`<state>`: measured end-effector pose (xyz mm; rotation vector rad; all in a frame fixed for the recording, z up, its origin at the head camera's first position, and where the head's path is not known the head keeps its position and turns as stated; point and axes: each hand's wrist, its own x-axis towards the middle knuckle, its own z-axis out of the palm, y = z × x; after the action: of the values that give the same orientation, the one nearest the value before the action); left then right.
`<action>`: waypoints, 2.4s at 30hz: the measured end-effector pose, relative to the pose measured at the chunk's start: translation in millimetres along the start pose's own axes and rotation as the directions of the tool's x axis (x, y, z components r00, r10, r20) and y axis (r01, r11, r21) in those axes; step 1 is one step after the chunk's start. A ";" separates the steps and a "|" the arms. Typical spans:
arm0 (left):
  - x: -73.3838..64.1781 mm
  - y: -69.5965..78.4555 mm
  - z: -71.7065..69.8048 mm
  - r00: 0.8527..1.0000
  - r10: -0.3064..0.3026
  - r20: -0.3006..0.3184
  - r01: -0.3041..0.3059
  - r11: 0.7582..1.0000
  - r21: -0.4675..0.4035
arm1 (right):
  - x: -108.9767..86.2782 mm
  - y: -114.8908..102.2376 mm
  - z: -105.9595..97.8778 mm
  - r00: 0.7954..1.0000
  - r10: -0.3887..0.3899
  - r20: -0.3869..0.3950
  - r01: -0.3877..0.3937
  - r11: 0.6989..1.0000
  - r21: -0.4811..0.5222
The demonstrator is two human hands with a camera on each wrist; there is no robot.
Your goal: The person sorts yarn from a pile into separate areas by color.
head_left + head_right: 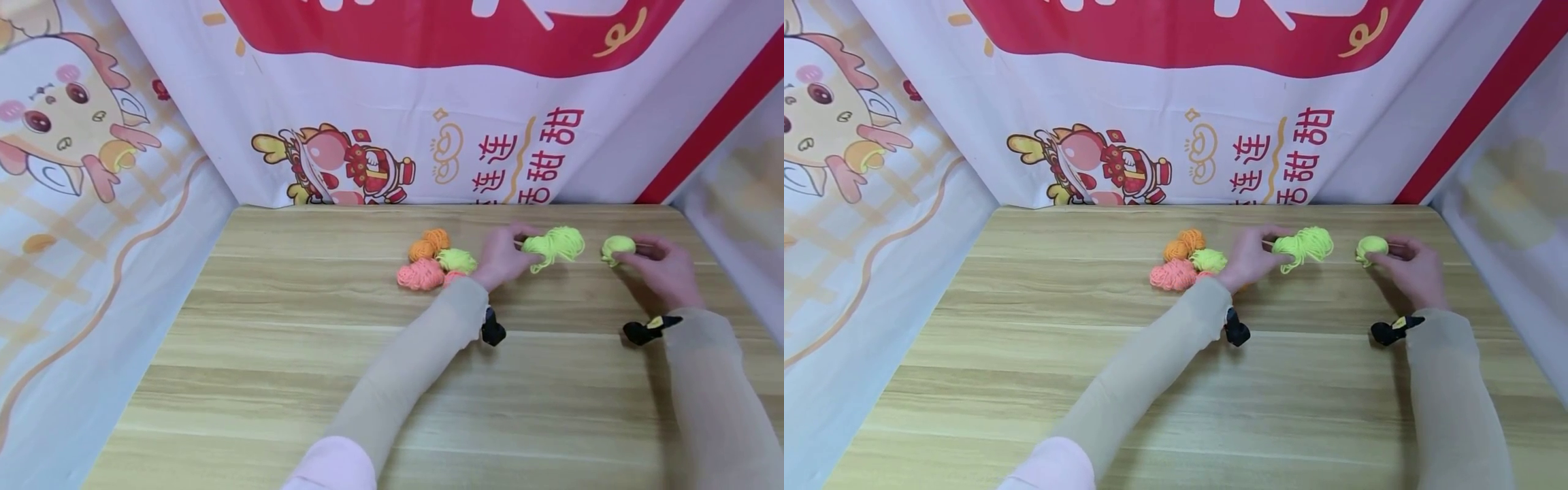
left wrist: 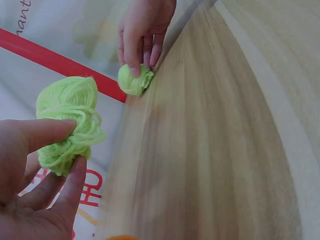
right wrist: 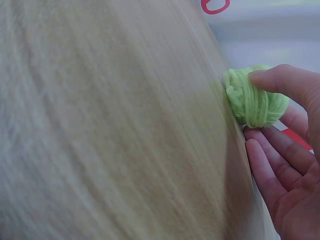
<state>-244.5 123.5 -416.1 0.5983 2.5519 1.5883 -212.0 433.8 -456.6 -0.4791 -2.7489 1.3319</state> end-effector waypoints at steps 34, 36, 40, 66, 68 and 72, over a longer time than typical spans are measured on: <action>-6.7 -7.6 57.5 0.971 -0.206 -0.117 0.215 0.974 0.066 | -2.5 3.7 1.9 0.997 -0.069 -0.032 0.071 0.994 0.077; -7.4 -5.2 57.4 0.974 -0.209 -0.090 0.215 0.975 0.054 | -2.4 3.7 1.5 0.997 -0.073 -0.033 0.075 0.994 0.077; -8.3 0.0 57.8 0.984 -0.180 0.010 0.180 0.983 -0.032 | -2.8 2.4 1.0 0.996 -0.082 -0.033 0.084 0.993 0.078; -8.2 3.0 37.4 0.987 -0.082 0.138 0.103 0.983 -0.152 | 0.5 9.6 -0.2 0.994 -0.106 -0.026 0.108 0.985 0.135; -6.4 3.8 29.7 0.990 -0.073 0.123 0.094 0.981 -0.169 | 1.6 9.6 0.4 0.994 -0.104 -0.026 0.106 0.986 0.127; -3.5 6.4 16.4 0.995 -0.050 0.090 0.068 0.977 -0.203 | 1.8 10.9 0.8 0.995 -0.096 -0.030 0.099 0.987 0.123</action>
<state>-235.2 138.6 -418.4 0.5500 2.2852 1.7378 -211.2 440.1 -465.7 -0.3451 -2.6127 1.4525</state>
